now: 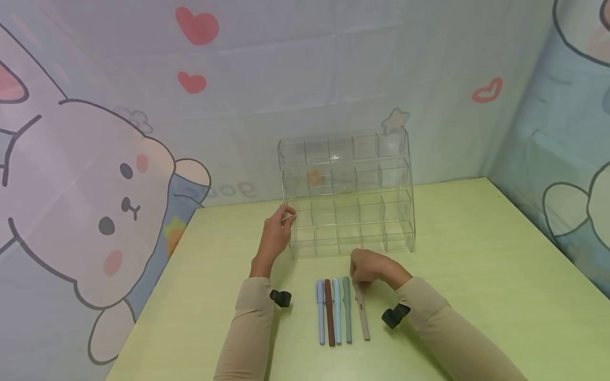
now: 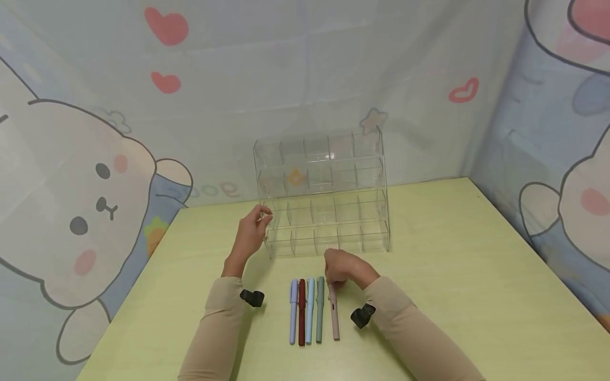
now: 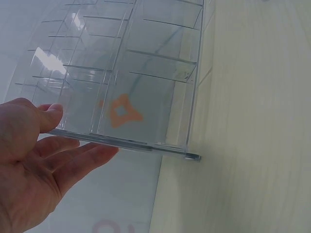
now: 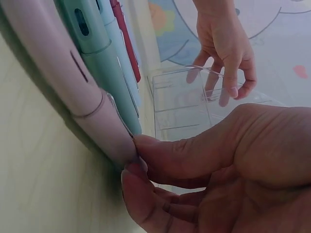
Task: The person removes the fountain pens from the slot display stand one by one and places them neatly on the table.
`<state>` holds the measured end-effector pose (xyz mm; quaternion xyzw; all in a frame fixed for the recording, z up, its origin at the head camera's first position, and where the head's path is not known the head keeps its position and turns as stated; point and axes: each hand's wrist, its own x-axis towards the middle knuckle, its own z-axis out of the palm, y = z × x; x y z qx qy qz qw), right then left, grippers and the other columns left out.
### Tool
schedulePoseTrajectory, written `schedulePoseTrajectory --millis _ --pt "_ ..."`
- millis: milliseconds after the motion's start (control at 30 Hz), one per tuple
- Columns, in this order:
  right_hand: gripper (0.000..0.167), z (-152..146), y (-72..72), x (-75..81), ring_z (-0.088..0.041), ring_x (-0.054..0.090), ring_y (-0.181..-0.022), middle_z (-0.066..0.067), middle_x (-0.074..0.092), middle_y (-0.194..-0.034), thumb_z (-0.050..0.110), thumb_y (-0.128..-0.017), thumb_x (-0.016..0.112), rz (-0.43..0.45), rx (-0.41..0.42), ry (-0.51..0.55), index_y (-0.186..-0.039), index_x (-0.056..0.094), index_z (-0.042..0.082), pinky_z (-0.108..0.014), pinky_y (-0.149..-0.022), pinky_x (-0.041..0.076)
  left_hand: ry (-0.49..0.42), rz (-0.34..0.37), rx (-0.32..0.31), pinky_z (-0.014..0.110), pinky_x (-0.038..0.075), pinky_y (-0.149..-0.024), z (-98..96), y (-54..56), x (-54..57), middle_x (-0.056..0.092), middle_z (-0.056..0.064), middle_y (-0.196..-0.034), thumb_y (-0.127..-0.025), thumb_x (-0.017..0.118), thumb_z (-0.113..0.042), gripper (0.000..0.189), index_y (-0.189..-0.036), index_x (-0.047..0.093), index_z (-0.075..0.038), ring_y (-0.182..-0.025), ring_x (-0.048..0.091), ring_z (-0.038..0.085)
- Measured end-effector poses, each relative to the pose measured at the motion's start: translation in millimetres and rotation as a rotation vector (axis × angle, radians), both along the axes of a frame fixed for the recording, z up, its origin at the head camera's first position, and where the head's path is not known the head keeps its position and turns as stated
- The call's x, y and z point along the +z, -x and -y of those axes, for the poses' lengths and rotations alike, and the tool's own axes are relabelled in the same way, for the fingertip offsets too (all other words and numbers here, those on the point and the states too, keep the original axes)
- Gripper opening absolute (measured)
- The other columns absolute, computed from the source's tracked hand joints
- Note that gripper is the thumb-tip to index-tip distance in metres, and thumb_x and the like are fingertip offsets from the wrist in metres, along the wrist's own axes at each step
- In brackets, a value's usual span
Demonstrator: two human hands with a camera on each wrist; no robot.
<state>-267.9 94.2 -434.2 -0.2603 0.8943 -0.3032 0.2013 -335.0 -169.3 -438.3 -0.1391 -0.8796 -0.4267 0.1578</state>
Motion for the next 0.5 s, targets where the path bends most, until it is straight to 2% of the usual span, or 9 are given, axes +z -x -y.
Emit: schedulePoseTrajectory --millis 133,367,500 --pt "0.053 0.9 -0.6 0.5 -0.008 0.019 -0.049 0.009 0.023 -0.049 -0.017 -0.079 0.057 0.007 0.015 -0.006 -0.050 0.030 0.018 -0.024 -0.049 0.021 -0.001 -0.008 -0.003 0.054 0.049 -0.095 0.2 0.3 -0.1 0.059 0.019 -0.137 -0.106 0.054 -0.019 0.011 -0.113 0.060 -0.014 -0.124 0.056 0.042" --pt "0.052 1.1 -0.4 -0.2 -0.008 0.023 -0.048 0.009 0.027 -0.047 -0.017 -0.080 0.057 0.006 0.051 -0.007 -0.049 0.033 0.017 -0.024 -0.048 0.023 -0.002 -0.018 -0.007 0.049 0.051 -0.083 -0.1 0.3 0.6 0.062 0.020 -0.133 -0.106 0.054 -0.018 0.010 -0.113 0.060 -0.013 -0.123 0.056 0.042" --pt "0.050 0.1 0.5 -1.9 -0.008 0.025 -0.047 0.010 0.030 -0.046 -0.016 -0.079 0.057 0.017 0.066 -0.002 -0.049 0.035 0.017 -0.024 -0.047 0.024 -0.002 -0.019 -0.007 0.048 0.052 -0.082 -0.1 0.1 0.0 0.062 0.020 -0.132 -0.105 0.054 -0.017 0.010 -0.112 0.060 -0.013 -0.123 0.056 0.042"
